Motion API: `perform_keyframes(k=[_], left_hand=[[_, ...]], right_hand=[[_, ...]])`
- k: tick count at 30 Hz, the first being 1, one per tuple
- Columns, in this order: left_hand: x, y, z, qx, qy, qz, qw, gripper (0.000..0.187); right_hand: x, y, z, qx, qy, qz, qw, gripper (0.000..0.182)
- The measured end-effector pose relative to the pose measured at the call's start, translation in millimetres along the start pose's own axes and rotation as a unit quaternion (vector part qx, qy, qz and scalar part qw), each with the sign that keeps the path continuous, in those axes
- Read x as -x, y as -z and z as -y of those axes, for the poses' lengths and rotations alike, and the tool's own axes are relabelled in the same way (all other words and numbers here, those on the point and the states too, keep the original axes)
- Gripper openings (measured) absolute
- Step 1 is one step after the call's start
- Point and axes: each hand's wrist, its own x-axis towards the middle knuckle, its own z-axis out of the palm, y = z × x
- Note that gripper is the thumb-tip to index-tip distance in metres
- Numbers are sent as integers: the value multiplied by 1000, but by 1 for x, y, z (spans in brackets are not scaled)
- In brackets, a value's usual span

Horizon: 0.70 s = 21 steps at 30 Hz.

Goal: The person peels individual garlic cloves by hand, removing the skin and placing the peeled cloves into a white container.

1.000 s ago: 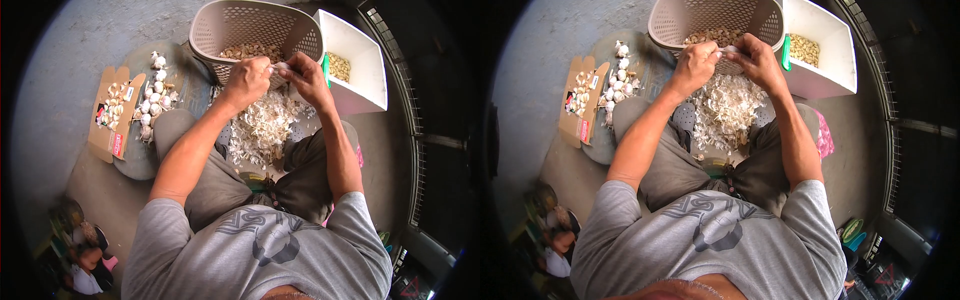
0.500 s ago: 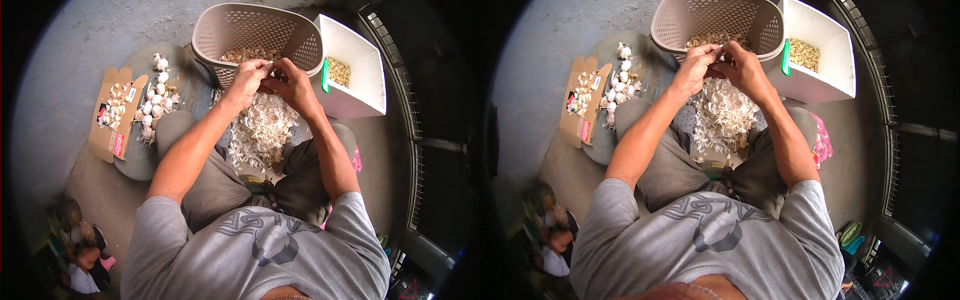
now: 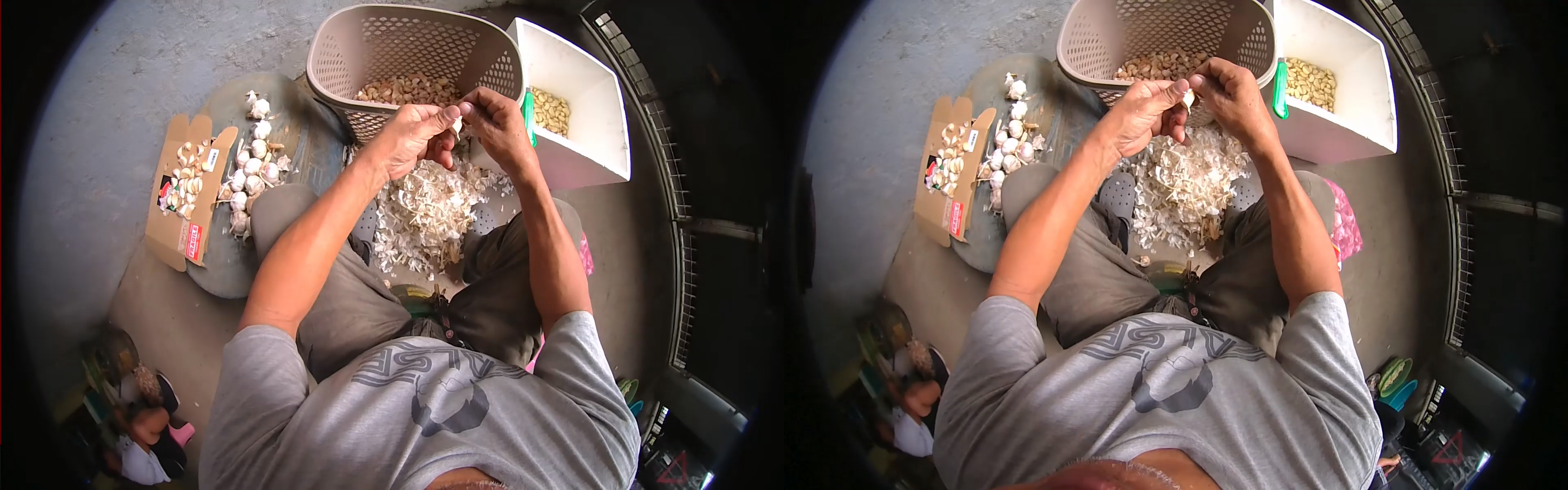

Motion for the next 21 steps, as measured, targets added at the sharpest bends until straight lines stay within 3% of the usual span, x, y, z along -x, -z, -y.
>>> perform_keyframes(k=[7,11,14,15,18,21], left_hand=[[-5,3,6,7,2,3,1000,40],[-3,-4,0,-152,-43,-53,986,33],[-1,-8,-1,-308,-81,-66,946,29],[-1,-8,2,-326,-86,-75,939,29],[2,-11,-4,-333,-100,-102,932,29],[3,-9,-6,-394,-107,-115,906,25]], right_hand=[[-8,-9,-8,99,0,-59,993,29],[-8,-11,-2,186,-12,-76,979,32],[-18,-2,-28,120,-19,-93,988,35],[-16,2,-20,40,-71,-79,994,33],[-9,8,3,-41,-56,-40,997,28],[-5,11,-9,64,7,54,996,24]])
